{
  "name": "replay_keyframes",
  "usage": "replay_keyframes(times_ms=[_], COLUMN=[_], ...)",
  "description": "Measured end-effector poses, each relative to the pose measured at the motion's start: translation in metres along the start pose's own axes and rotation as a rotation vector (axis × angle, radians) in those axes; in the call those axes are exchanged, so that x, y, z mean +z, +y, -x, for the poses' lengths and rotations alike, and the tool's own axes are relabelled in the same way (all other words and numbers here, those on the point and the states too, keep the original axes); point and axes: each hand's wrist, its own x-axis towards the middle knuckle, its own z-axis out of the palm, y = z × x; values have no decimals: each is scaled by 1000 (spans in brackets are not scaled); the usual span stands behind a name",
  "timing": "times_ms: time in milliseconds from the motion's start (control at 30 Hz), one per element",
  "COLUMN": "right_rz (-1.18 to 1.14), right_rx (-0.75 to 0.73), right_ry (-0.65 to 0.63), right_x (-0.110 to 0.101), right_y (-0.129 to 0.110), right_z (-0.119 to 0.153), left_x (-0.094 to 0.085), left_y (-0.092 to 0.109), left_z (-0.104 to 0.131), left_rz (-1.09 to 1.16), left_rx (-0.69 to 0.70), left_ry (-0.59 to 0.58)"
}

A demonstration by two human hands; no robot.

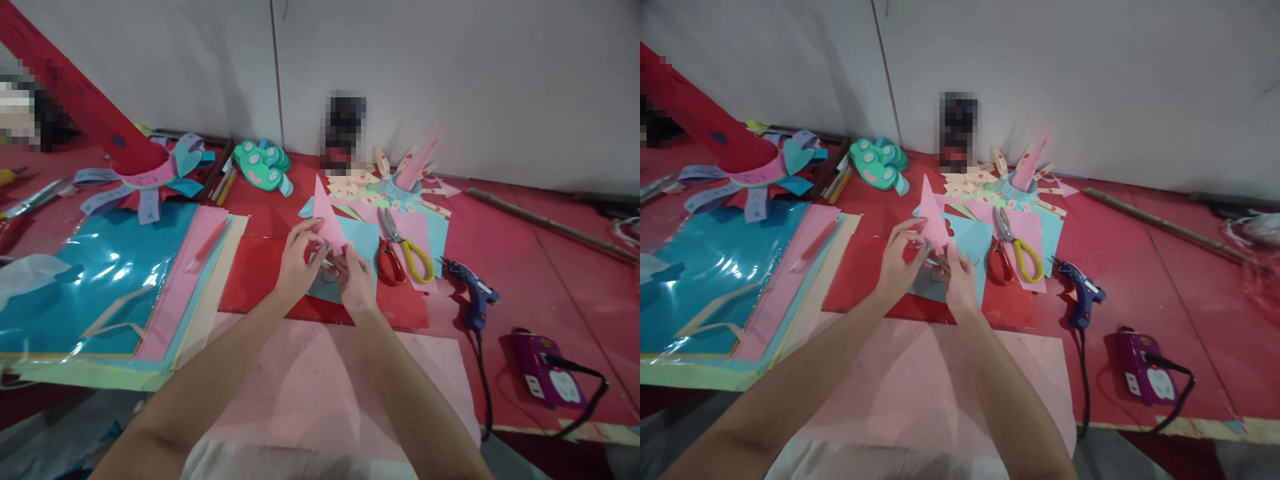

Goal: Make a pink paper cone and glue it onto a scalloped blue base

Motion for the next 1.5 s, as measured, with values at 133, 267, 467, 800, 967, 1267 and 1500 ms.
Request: replay_keyframes(times_ms=[133,267,467,800,967,1267,1500], right_rz=[73,158,191,222,221,269,339], right_rx=[-1,-21,-25,-74,-62,-42,-70], right_ry=[-59,-29,53,118,132,122,109], right_x=[-2,-1,-2,-4,-3,-6,-5], right_y=[-1,2,4,1,0,4,4], right_z=[-1,-3,-6,-6,-6,-7,-4], left_x=[0,0,1,5,4,5,5], left_y=[0,2,5,2,5,6,6], left_z=[-2,-3,-4,0,0,1,1], left_rz=[128,202,191,224,194,224,178], left_rx=[-108,-216,-251,-253,-271,-278,-260], left_ry=[38,24,-39,-112,-149,-173,-195])
